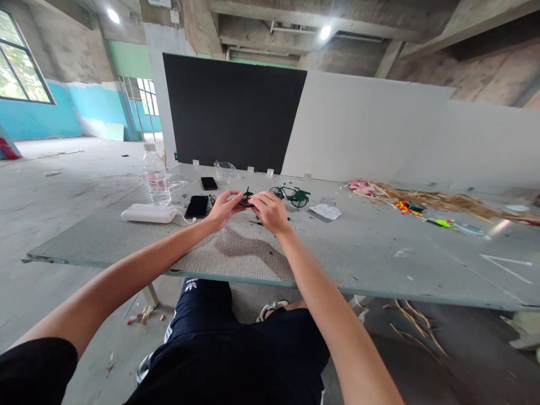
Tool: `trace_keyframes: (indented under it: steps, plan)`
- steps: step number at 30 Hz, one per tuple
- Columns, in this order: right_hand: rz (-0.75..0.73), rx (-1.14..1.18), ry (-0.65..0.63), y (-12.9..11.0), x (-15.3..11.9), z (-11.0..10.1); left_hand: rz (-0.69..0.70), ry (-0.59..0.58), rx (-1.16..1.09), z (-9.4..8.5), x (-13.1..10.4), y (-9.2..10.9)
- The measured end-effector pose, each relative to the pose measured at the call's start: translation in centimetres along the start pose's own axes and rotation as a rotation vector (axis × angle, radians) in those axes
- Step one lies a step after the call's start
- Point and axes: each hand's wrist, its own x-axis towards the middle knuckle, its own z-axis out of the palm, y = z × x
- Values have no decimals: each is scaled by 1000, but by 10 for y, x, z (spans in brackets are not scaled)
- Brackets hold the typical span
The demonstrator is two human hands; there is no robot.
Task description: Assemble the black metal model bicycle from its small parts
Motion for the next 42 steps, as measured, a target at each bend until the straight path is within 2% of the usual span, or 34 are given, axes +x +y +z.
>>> trace_keyframes:
  steps: [4,8,10,20,21,23,25,26,28,30,33,35,39,42]
  plan:
    - [-54,-77,-68,-3,1,0,-173,44,-102,-7,2,3]
    - [-84,-113,-117,-5,1,0,-285,-45,-88,-12,4,5]
    - [-91,-117,-126,-4,1,-1,-284,-60,-80,-12,5,5]
    - [-127,-14,-117,-2,3,-6,-193,71,-156,-14,10,2]
    - [-99,-8,-78,-1,3,-7,-169,89,-154,-13,10,3]
    - [45,-18,67,8,3,-13,-124,111,-136,-12,9,5]
    - [300,-65,241,23,-2,-20,-91,115,-108,-9,8,6]
    - [414,-72,251,32,-5,-22,-82,106,-93,-7,7,6]
    - [579,-47,145,51,-14,-24,-75,71,-65,-4,4,4]
    - [692,-29,-74,66,-24,-20,-85,38,-39,-1,1,-1]
    - [705,37,-477,76,-34,-9,-119,13,-11,2,-4,-7]
    - [712,49,-637,77,-37,-2,-143,4,1,3,-6,-11]
    - [722,42,-765,75,-37,3,-176,-6,34,4,-9,-14]
    - [722,-14,-717,75,-37,6,-195,-4,39,4,-9,-15]
